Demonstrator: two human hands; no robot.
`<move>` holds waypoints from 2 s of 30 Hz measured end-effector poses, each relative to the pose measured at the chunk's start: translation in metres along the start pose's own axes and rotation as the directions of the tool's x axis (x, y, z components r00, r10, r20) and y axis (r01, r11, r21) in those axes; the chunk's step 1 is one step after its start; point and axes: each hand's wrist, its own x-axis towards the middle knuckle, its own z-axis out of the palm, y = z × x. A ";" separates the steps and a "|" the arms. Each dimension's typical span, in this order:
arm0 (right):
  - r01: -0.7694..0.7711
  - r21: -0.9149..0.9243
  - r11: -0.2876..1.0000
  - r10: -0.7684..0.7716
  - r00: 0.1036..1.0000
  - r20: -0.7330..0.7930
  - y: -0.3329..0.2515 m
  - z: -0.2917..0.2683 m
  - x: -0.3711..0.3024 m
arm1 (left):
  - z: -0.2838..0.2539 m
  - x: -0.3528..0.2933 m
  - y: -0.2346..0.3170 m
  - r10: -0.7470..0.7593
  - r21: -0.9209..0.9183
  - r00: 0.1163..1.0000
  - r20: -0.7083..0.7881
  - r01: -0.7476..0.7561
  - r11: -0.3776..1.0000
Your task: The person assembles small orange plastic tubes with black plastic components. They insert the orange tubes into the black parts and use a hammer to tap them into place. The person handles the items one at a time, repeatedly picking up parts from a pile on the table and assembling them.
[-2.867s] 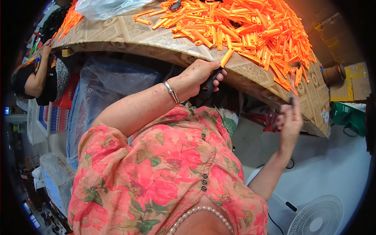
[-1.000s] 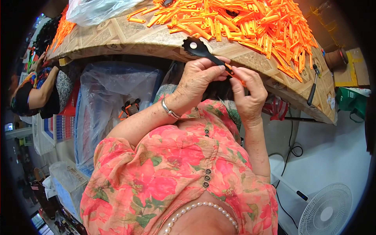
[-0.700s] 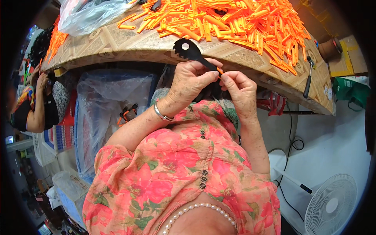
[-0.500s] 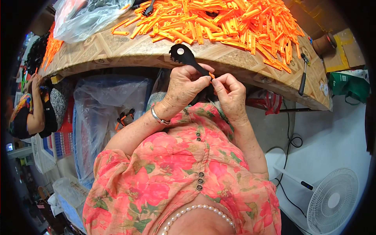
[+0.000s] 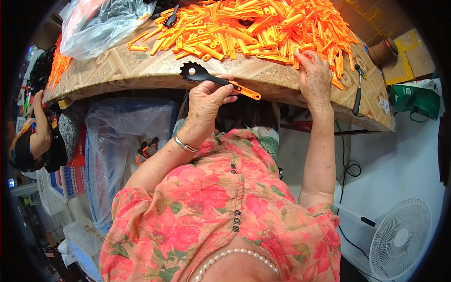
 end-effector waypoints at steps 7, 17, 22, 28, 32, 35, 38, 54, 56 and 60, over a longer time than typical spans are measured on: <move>0.065 0.167 0.984 -0.057 0.997 -0.055 0.004 0.008 0.005 | 0.003 0.002 -0.004 0.004 -0.009 1.000 0.025 -0.004 1.000; -0.125 0.812 0.571 0.096 0.992 0.084 -0.061 -0.035 -0.030 | 0.004 -0.001 -0.005 -0.002 -0.001 0.999 0.034 0.002 1.000; 0.044 0.765 0.643 -0.107 0.994 0.033 -0.092 -0.035 -0.054 | 0.006 -0.006 -0.004 -0.001 0.003 0.996 0.086 0.001 1.000; 0.126 0.561 0.818 -0.138 0.990 -0.022 -0.097 -0.024 -0.068 | 0.002 -0.009 -0.006 0.029 0.033 0.992 0.123 -0.033 0.999; 0.117 0.515 0.849 -0.088 0.993 -0.081 -0.101 -0.025 -0.069 | 0.003 -0.010 -0.005 0.033 0.058 0.990 0.137 -0.041 0.997; 0.124 0.478 0.869 -0.068 0.989 -0.133 -0.102 -0.026 -0.067 | 0.004 -0.011 -0.005 0.034 0.097 0.990 0.138 -0.048 0.994; 0.099 0.507 0.856 -0.044 0.992 -0.120 -0.104 -0.022 -0.069 | 0.004 -0.010 -0.006 0.038 0.136 0.990 0.137 -0.056 0.989; -0.189 0.323 0.927 -0.051 0.792 0.608 -0.108 0.059 -0.103 | -0.014 0.002 -0.002 0.194 -0.027 0.980 -0.035 -0.195 0.980; 0.032 0.411 0.911 -0.222 0.878 0.424 -0.114 0.075 -0.093 | -0.014 0.003 0.001 0.207 -0.024 0.978 -0.013 -0.207 0.978; 0.202 0.263 0.944 -0.308 0.827 0.470 -0.137 0.090 -0.086 | -0.014 0.001 0.008 0.228 -0.022 0.974 0.002 -0.228 0.973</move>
